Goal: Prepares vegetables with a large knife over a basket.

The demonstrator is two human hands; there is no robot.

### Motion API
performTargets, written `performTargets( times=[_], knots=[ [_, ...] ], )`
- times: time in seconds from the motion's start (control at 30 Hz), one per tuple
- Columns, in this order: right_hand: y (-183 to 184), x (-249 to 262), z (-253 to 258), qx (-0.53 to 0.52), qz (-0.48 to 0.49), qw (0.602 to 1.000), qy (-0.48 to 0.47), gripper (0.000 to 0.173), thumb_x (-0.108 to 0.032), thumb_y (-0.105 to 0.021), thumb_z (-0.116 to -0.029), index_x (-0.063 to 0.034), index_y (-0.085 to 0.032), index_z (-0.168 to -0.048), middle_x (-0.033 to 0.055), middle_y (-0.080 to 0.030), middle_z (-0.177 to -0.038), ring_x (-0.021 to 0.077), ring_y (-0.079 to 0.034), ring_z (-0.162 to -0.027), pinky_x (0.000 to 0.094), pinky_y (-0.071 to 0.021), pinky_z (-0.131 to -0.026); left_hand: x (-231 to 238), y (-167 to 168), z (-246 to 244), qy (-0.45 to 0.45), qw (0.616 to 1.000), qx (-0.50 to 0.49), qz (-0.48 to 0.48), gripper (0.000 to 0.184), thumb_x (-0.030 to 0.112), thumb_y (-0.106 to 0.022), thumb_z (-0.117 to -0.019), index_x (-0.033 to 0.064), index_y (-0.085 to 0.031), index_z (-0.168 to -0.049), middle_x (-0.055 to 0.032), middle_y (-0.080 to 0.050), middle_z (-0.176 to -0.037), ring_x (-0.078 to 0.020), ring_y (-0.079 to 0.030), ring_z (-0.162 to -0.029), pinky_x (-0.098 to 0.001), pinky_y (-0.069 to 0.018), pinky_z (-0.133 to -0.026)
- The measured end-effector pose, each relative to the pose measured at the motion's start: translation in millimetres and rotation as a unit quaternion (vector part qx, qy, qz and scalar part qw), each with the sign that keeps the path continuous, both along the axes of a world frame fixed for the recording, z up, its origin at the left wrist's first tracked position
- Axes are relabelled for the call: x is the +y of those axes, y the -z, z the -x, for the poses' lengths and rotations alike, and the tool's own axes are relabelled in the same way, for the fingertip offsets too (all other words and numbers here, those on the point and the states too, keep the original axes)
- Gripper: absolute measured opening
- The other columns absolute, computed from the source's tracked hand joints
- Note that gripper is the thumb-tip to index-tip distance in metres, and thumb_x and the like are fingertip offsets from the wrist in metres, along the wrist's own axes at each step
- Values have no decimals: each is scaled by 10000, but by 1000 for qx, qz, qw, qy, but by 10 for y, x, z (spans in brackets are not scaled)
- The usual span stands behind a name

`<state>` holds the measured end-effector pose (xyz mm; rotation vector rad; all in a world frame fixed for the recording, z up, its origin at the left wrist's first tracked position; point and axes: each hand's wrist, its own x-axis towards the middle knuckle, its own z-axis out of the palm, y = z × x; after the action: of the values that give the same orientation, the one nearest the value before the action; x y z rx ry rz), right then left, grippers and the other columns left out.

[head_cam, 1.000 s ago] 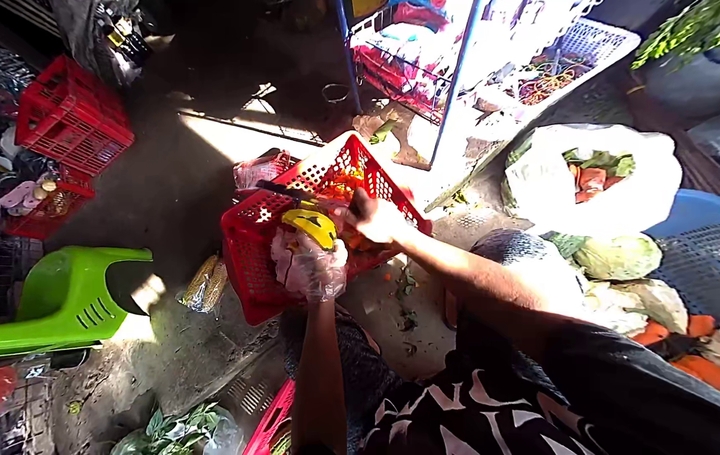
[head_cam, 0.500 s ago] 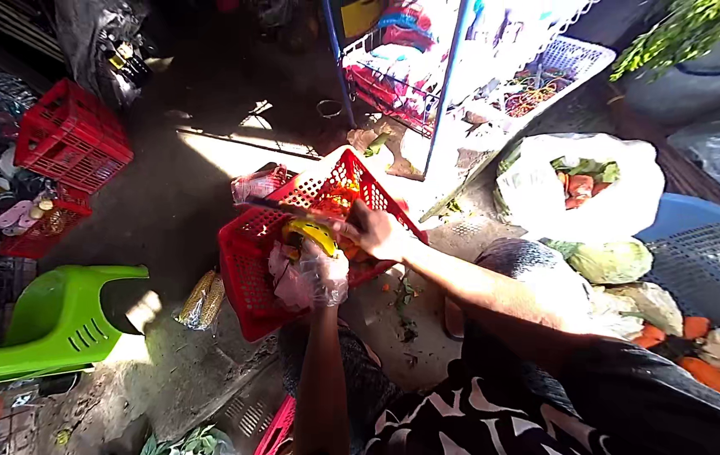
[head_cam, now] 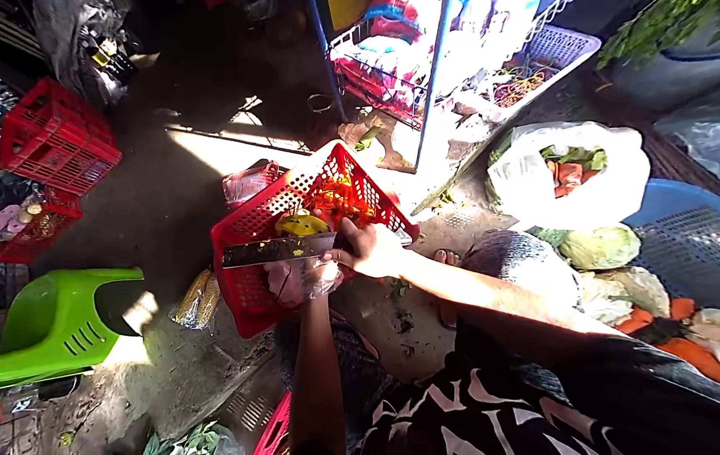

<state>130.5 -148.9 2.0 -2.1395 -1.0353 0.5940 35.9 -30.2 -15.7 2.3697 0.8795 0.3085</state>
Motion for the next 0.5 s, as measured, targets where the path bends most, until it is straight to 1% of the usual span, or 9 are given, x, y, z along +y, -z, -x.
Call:
performTargets(
  times=[0.03,0.1,0.17,0.23,0.27,0.3,0.37,0.43,0.5],
  knots=[
    [67,27,-61,10,8,1000,22,651,-637,-525,-991,-40,-595,-1243,176,-676,-838,403,-690,-849,624,-521,-741,-15,-43,-10,-7,1000,-9,-22,463,146,-728,-891,-157,-608,-1220,-289,-665,-1161,-318,-627,-1142,-425,-465,-1026],
    [212,102,-296,55,45,992,107,644,-635,-534,-992,-72,-559,-1304,200,-693,-888,431,-698,-879,654,-531,-740,-30,-86,11,-17,997,-38,-61,751,282,-828,-770,-136,-537,-1321,-276,-666,-1181,-335,-642,-1147,-455,-494,-1016],
    [215,151,-446,82,51,981,169,651,-640,-512,-1001,-82,-533,-1336,209,-693,-907,440,-696,-889,663,-533,-742,-2,-105,7,-18,996,-69,-55,857,297,-843,-741,-131,-476,-1386,-271,-656,-1205,-312,-639,-1153,-433,-497,-1019],
    [1,96,-284,58,8,989,134,630,-629,-493,-1015,-50,-550,-1256,181,-671,-839,401,-695,-829,628,-545,-726,10,-148,-41,-27,998,-44,-23,793,258,-836,-772,-117,-491,-1380,-265,-653,-1212,-301,-627,-1172,-428,-480,-1036],
    [-94,46,-146,35,-9,995,95,636,-622,-494,-1017,-31,-558,-1244,174,-670,-826,393,-698,-824,615,-547,-734,7,-134,-52,-26,999,-30,6,684,215,-808,-818,-113,-524,-1346,-255,-657,-1196,-281,-626,-1160,-411,-478,-1030],
    [-108,18,-10,9,-34,997,67,662,-635,-498,-1005,-16,-582,-1225,165,-672,-799,385,-697,-804,605,-544,-727,20,-69,-45,-17,998,-53,43,505,134,-751,-862,-127,-575,-1256,-237,-671,-1124,-232,-636,-1082,-364,-496,-976],
    [-55,0,148,-20,-58,997,37,708,-672,-472,-995,-10,-616,-1202,165,-670,-786,387,-694,-797,602,-536,-719,44,-20,-1,6,987,-86,138,374,35,-592,-965,-170,-526,-1271,-252,-623,-1183,-180,-583,-1112,-293,-455,-1008],
    [-5,-14,175,-16,-39,999,26,699,-683,-463,-993,-33,-615,-1203,164,-671,-800,390,-696,-821,602,-536,-725,48,-1,46,19,981,-121,151,358,12,-569,-954,-191,-528,-1246,-255,-623,-1175,-157,-580,-1101,-258,-446,-1003],
    [32,-8,144,0,-26,999,22,675,-667,-484,-994,-41,-615,-1211,172,-673,-823,398,-692,-849,611,-529,-749,42,-22,54,21,986,-110,126,366,29,-623,-916,-174,-562,-1214,-239,-644,-1136,-163,-596,-1080,-265,-457,-990]
  ],
)
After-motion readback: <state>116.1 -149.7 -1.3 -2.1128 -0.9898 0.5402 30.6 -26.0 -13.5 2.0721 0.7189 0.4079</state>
